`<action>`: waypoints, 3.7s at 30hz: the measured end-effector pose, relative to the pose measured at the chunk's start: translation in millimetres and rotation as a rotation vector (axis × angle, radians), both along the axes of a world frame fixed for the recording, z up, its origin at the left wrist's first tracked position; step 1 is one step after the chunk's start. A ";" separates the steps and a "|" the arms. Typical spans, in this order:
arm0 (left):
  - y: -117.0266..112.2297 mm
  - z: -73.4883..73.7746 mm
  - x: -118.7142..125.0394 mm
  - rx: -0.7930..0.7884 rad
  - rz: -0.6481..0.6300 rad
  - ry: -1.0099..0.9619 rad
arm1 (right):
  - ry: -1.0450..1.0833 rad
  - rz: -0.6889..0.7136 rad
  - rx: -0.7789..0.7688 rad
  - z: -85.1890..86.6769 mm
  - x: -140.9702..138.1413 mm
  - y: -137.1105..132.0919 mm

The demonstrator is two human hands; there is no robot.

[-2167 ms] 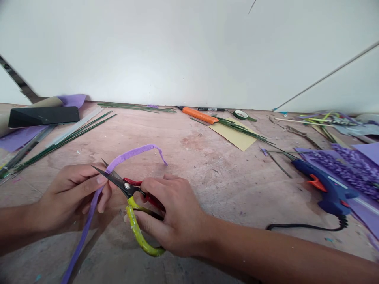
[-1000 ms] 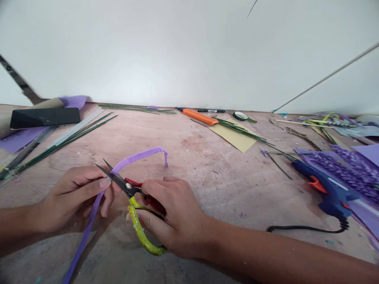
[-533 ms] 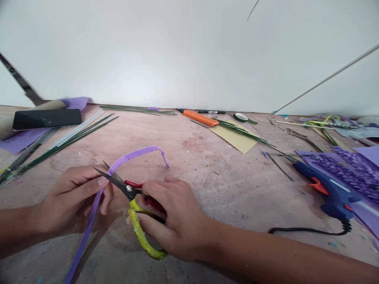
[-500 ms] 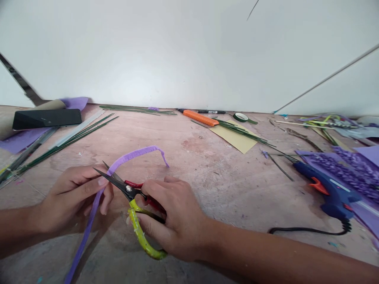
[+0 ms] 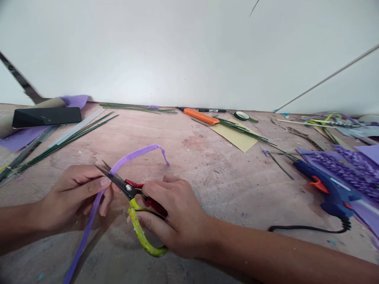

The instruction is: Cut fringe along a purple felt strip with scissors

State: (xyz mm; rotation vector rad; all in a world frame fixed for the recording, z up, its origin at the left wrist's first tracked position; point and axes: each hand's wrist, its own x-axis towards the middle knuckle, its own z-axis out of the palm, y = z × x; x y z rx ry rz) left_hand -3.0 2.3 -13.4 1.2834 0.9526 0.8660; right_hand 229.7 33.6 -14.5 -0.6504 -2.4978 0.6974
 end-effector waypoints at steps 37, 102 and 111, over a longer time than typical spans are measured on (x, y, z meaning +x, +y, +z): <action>0.4 3.7 -0.2 0.077 0.035 0.078 | -0.013 -0.050 -0.049 0.7 -1.1 -0.8; 2.3 3.9 2.4 0.129 -0.027 0.094 | -0.037 -0.011 -0.001 1.4 3.0 -2.2; 3.9 0.4 0.7 0.138 -0.011 0.086 | -0.062 -0.026 -0.011 0.4 2.7 -1.8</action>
